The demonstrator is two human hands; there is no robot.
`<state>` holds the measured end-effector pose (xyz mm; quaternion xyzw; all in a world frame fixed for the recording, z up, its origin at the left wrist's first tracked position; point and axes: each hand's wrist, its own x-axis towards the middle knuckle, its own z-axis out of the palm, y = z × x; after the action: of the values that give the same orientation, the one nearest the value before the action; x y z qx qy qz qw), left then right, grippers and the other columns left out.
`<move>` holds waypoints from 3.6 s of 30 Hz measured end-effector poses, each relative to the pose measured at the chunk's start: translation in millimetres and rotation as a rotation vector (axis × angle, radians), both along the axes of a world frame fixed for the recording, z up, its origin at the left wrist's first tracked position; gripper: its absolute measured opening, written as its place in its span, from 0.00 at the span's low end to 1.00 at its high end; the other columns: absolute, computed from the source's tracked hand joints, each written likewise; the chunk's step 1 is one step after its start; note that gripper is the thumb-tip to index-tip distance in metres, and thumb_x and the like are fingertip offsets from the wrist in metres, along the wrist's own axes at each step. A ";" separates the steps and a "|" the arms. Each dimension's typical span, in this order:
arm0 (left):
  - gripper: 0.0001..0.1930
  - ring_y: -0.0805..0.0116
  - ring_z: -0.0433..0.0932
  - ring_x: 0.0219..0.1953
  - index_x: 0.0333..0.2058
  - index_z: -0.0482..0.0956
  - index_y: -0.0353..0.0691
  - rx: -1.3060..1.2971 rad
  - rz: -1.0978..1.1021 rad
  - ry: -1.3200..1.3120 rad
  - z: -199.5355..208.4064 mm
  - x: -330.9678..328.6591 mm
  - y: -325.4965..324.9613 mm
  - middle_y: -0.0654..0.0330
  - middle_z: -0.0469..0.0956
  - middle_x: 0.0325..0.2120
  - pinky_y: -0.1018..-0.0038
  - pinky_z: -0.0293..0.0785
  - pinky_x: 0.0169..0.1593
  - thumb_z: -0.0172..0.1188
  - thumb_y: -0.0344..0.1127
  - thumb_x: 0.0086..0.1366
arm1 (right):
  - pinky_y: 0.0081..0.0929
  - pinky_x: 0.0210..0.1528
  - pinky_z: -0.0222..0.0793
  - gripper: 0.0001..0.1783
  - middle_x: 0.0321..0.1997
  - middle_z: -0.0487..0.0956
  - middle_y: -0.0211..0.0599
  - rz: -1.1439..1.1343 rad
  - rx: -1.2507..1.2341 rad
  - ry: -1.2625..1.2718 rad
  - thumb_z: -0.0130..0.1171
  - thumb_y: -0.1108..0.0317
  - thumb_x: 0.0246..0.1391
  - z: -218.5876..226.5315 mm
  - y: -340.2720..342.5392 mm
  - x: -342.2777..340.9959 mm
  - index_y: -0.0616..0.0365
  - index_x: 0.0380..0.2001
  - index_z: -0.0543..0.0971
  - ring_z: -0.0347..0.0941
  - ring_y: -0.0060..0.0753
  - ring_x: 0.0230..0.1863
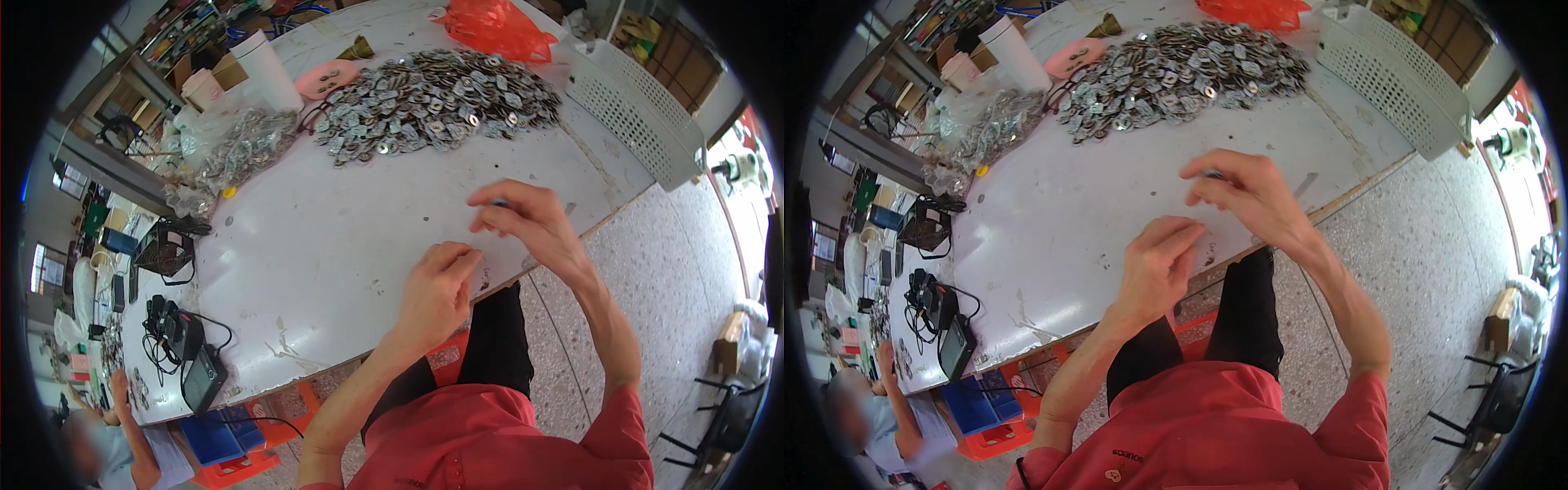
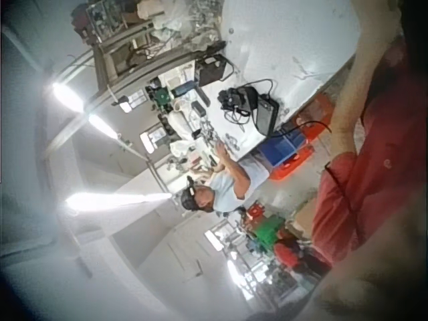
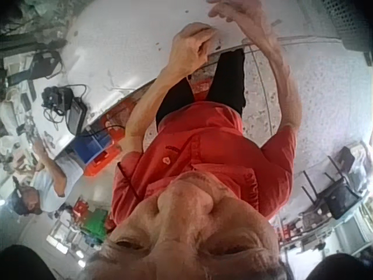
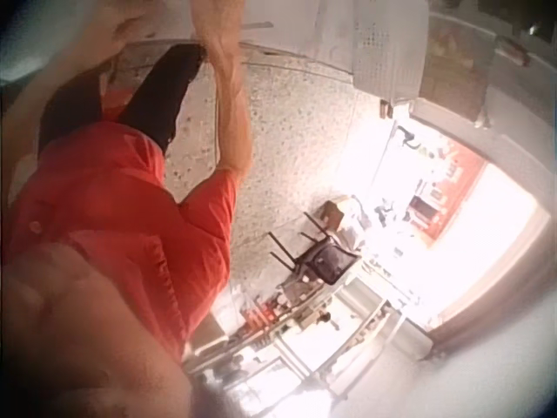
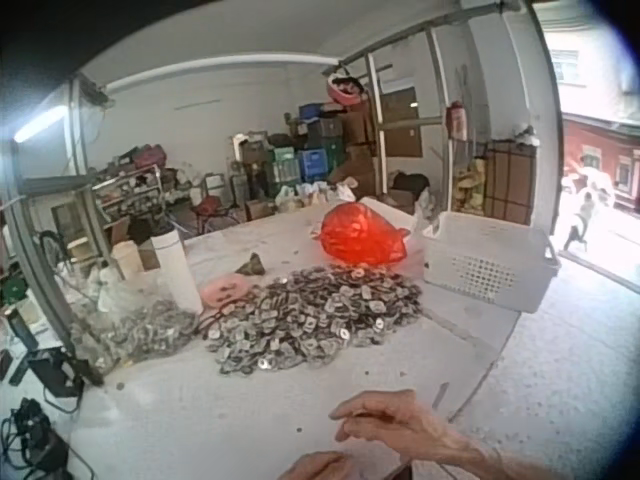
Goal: Sorting and arranging small circular metal and plastic components on a workshop table.
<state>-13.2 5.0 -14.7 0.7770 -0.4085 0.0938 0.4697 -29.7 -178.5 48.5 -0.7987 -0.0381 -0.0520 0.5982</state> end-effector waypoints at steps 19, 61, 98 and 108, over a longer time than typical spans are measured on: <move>0.17 0.61 0.73 0.40 0.39 0.76 0.31 0.216 -0.555 -0.216 1.7 16.5 -20.7 0.57 0.72 0.36 0.67 0.74 0.43 0.57 0.27 0.48 | 0.29 0.36 0.70 0.17 0.34 0.74 0.36 -0.088 -0.575 -0.315 0.62 0.72 0.50 -51.7 34.0 155.8 0.56 0.45 0.79 0.72 0.31 0.29; 0.13 0.64 0.74 0.39 0.30 0.79 0.30 0.216 -0.534 -0.532 -3.4 13.4 -16.4 0.58 0.73 0.31 0.71 0.75 0.40 0.59 0.34 0.47 | 0.37 0.35 0.73 0.11 0.35 0.75 0.39 0.612 -0.402 -0.351 0.64 0.70 0.47 -55.2 177.1 114.2 0.57 0.35 0.77 0.74 0.46 0.33; 0.11 0.70 0.72 0.32 0.28 0.78 0.32 0.185 -0.519 -0.466 -7.5 11.8 -21.6 0.61 0.70 0.28 0.77 0.73 0.30 0.59 0.33 0.45 | 0.34 0.40 0.73 0.20 0.40 0.72 0.32 -0.098 -0.861 -0.577 0.63 0.72 0.48 -61.3 98.2 176.4 0.49 0.47 0.78 0.71 0.37 0.43; 0.11 0.71 0.72 0.31 0.29 0.79 0.32 0.171 -0.521 -0.483 -9.3 11.7 -22.9 0.62 0.71 0.28 0.78 0.73 0.30 0.59 0.33 0.47 | 0.31 0.43 0.69 0.14 0.36 0.78 0.32 0.045 -0.673 -0.284 0.65 0.77 0.42 -40.0 66.6 153.8 0.58 0.36 0.78 0.71 0.35 0.40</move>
<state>-1.4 -17.9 -24.0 0.6388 -0.6981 0.1173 0.3013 124.1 -111.9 8.5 -0.9347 -0.1533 -0.1337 0.2916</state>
